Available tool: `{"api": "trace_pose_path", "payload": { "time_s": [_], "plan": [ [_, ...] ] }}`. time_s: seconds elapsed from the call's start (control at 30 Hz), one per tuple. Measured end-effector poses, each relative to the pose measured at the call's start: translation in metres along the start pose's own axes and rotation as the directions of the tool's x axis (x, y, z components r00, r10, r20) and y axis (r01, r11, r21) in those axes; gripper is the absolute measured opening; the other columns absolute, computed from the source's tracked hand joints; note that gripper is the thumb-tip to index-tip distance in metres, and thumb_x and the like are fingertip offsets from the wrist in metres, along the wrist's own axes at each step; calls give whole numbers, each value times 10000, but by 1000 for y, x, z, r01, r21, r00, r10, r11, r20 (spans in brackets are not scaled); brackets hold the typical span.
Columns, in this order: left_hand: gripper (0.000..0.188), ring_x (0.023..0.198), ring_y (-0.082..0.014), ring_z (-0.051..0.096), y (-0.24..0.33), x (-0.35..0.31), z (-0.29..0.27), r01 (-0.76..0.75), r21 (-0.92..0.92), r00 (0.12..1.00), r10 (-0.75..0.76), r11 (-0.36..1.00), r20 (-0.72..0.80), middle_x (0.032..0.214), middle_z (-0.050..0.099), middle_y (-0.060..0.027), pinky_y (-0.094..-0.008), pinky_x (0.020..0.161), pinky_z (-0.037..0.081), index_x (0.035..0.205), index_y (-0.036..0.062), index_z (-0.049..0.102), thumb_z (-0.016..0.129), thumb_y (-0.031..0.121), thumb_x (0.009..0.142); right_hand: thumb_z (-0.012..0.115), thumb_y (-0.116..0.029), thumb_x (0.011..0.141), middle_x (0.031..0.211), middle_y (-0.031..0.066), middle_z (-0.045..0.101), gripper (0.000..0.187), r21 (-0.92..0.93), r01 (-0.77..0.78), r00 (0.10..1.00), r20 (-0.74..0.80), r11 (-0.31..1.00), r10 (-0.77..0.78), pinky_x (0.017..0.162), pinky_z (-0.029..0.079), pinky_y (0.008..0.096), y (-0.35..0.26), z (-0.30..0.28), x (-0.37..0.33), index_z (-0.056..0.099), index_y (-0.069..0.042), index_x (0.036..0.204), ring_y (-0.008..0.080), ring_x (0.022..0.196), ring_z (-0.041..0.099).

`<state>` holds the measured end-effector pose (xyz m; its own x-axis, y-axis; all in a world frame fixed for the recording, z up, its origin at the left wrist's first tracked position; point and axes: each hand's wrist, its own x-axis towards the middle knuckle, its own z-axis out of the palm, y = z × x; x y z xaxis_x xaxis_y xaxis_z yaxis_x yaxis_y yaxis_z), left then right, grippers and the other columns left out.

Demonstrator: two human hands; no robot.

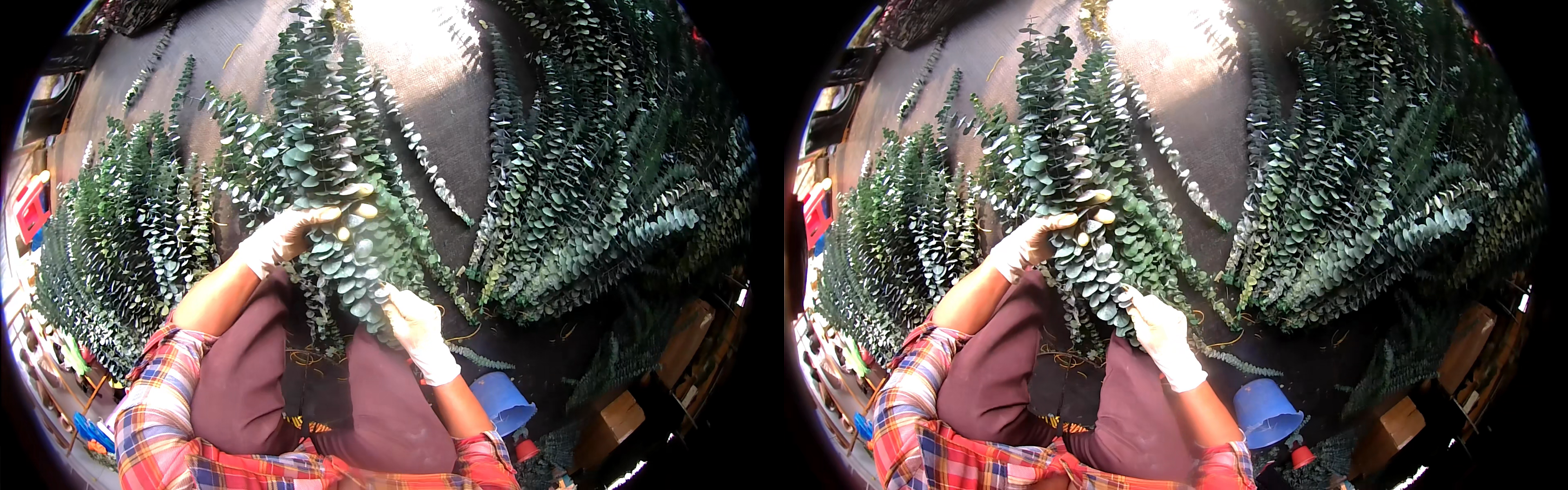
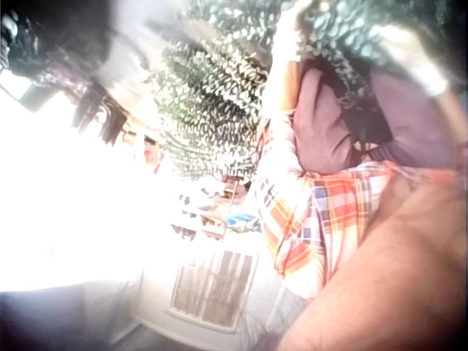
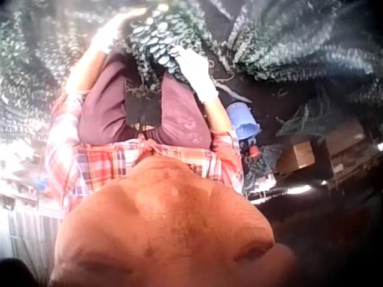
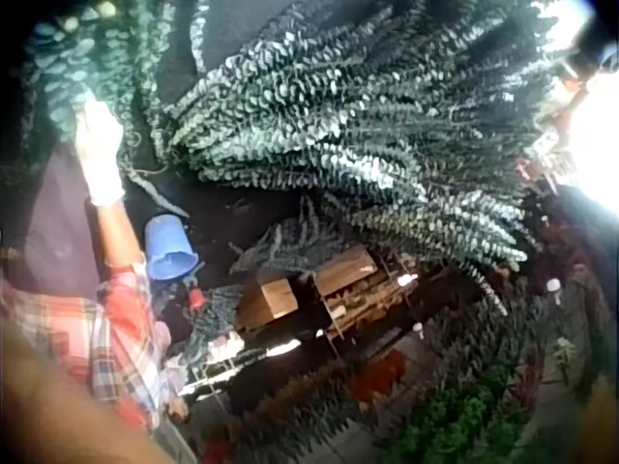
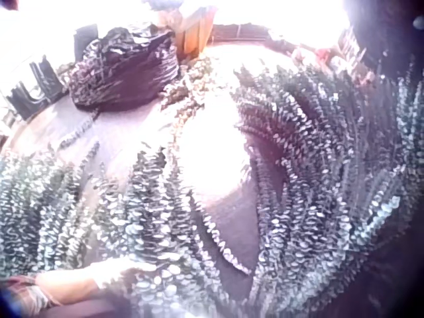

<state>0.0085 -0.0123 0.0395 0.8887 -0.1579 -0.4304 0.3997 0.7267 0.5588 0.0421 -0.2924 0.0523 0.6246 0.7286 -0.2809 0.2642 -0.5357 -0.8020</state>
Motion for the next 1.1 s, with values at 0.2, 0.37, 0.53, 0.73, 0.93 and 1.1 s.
{"api": "trace_pose_path", "payload": {
  "time_s": [0.2, 0.37, 0.53, 0.73, 0.93, 1.1],
  "plan": [
    [512, 1199, -208, 560, -3, 1, 0, -107, -68, 988, 99, 992, -119, 1367, 544, -111, -292, 897, 471, 1381, 34, 472, 593, 245, 930, 657, -74, 843, 743, 51, 595, 355, 113, -64, 993, 110, 992, 51, 592, 491, 278, -7, -2, 10, 650, -137, 1192, 196, 619, 585],
    [544, 1060, -128, 588, -5, 1, -7, 9, -79, 994, -18, 997, -109, 1281, 615, -115, -252, 883, 449, 1382, 6, 468, 593, 271, 923, 648, -99, 861, 797, 82, 620, 325, 69, -90, 979, 191, 994, 75, 661, 499, 294, -15, -11, 21, 649, -98, 1186, 208, 700, 620],
    [397, 989, -161, 634, -8, -1, -16, 125, -58, 976, -133, 990, -171, 1077, 693, -100, -272, 901, 462, 1205, -12, 619, 601, 271, 928, 662, -233, 878, 934, 91, 662, 365, 57, -112, 886, 458, 992, 73, 794, 500, 325, 1, -28, 39, 629, -139, 1228, 211, 890, 647],
    [360, 1020, -204, 654, -14, -2, -15, 48, -135, 971, -78, 990, -226, 1082, 684, -135, -320, 952, 484, 1180, -37, 609, 612, 215, 923, 659, -149, 881, 1285, 154, 570, 490, 277, -323, 861, -311, 905, 402, 1000, 448, 347, 82, -65, 112, 524, -41, 1340, 231, 1146, 574],
    [362, 1088, -335, 629, -22, -1, -16, 97, -203, 980, -130, 974, -153, 1131, 650, -236, -423, 1017, 460, 1183, -50, 573, 600, 179, 905, 677, -238, 860, 1355, 229, 504, 707, -309, -403, 806, -566, 862, 174, 1068, 373, 369, 138, -97, 193, 349, 30, 1426, 337, 1235, 506],
    [384, 953, -276, 661, -19, 1, -9, 68, -134, 975, -95, 989, -200, 953, 679, -153, -399, 913, 519, 1153, -53, 579, 660, 189, 866, 664, -240, 805, 1124, 183, 631, 477, -544, -406, 891, -414, 734, 186, 907, 467, 401, 146, -94, 211, 574, -39, 1229, 324, 1040, 605]
  ]
}}
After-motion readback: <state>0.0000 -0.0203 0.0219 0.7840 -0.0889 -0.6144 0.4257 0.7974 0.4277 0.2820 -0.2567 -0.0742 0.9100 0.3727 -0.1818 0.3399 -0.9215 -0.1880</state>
